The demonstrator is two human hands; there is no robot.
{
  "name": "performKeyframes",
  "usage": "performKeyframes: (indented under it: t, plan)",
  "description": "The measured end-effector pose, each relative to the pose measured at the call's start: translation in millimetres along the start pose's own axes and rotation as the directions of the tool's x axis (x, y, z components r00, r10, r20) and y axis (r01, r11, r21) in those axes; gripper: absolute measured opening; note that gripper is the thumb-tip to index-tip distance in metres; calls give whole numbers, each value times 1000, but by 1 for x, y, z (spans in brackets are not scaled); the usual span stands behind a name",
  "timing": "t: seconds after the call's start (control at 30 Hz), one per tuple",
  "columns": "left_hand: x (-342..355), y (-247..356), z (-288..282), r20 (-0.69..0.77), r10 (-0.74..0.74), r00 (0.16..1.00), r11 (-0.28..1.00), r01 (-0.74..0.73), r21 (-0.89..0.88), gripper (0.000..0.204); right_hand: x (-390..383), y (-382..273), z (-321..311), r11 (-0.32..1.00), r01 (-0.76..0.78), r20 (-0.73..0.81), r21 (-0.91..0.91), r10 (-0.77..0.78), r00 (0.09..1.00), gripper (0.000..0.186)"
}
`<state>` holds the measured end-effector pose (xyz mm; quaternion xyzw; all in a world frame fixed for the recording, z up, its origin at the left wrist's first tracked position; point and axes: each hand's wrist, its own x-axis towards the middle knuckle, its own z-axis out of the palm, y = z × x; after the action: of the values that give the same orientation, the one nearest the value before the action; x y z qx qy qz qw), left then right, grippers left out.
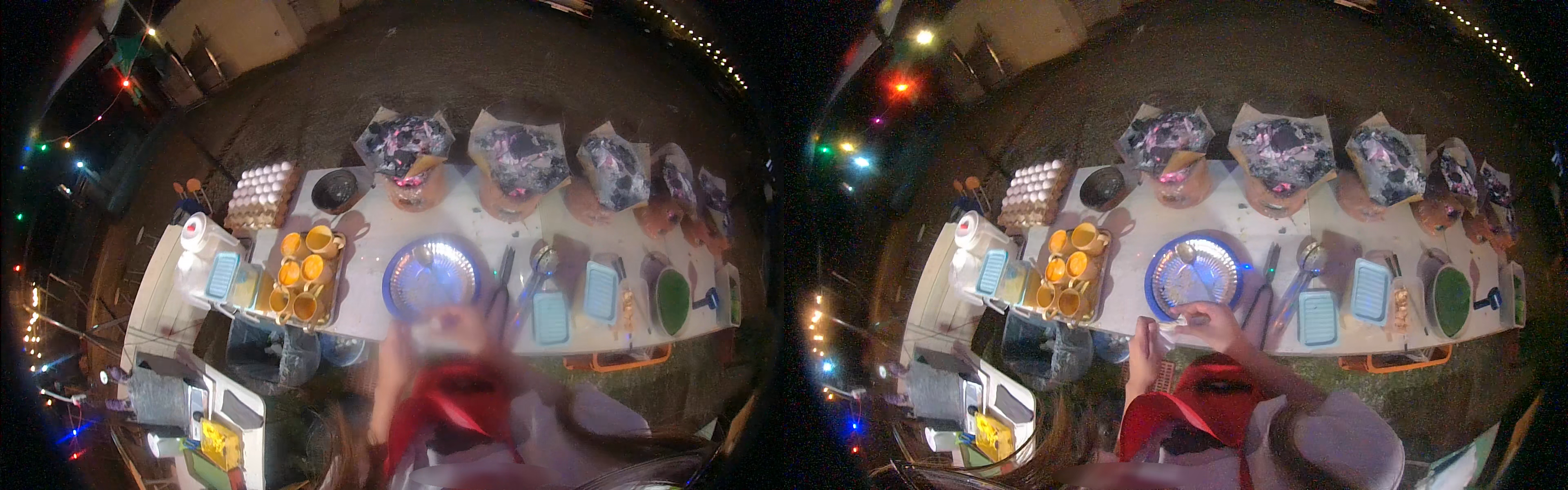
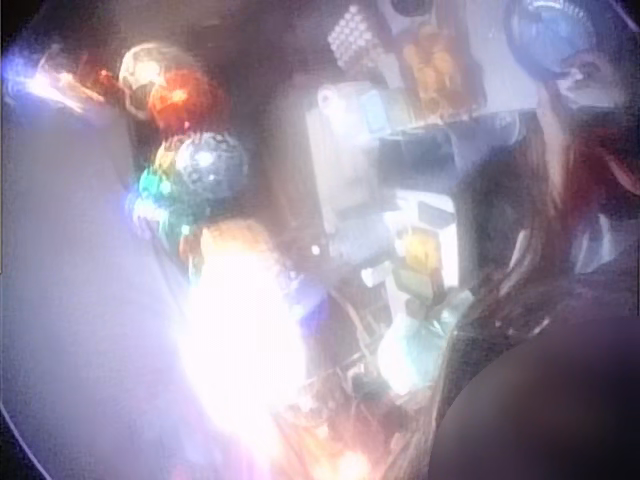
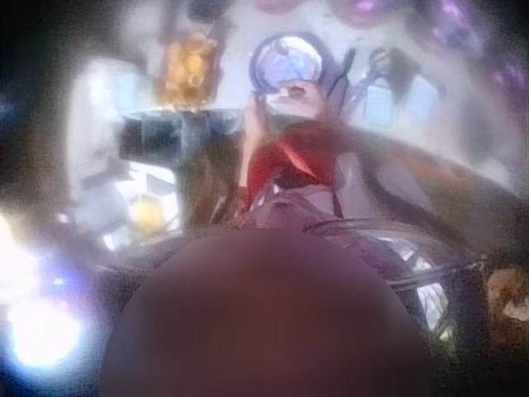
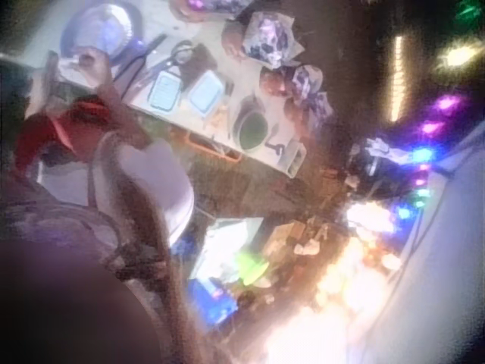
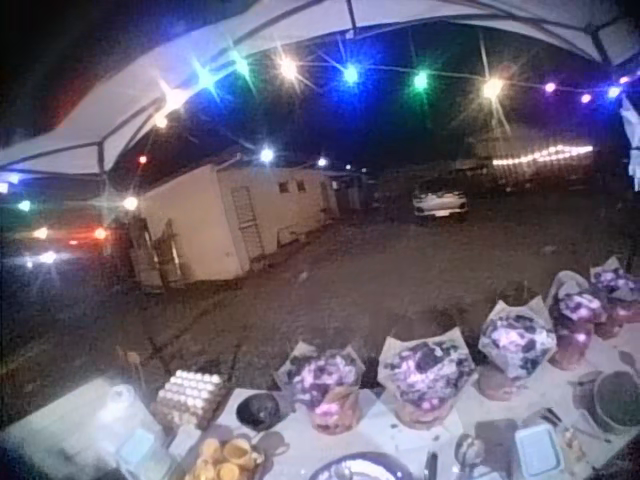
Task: The person prepares food at an outdoor stall at night. They use tongs to handle foil-wrapped items, place a green leaf on top, and add a yellow substance from a container using a spoon.
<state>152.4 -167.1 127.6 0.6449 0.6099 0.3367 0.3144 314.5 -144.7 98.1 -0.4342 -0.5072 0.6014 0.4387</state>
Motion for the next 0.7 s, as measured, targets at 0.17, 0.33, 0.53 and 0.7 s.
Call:
performKeyframes:
  t: [0.17, 0.33, 0.53, 0.7]
  plan:
    - [37, -8, 2, 4, 120, 993, 992, -119, -45, 24, 32, -4, -7, 999, -40, -56, -3, 40, 998, 22]
    - [67, -19, -20, 81, 85, 993, 991, -76, -111, 21, 79, -49, -20, 917, 16, 2, -398, -17, 1000, 20]
    - [102, -37, -75, -96, 0, 995, 982, -18, -190, 22, 207, -151, -37, 618, 453, -21, -643, -606, 795, 34]
    - [108, -84, -106, -82, -142, 986, 963, 119, -243, 20, 355, -234, -70, 697, 126, -496, -706, -613, 615, 82]
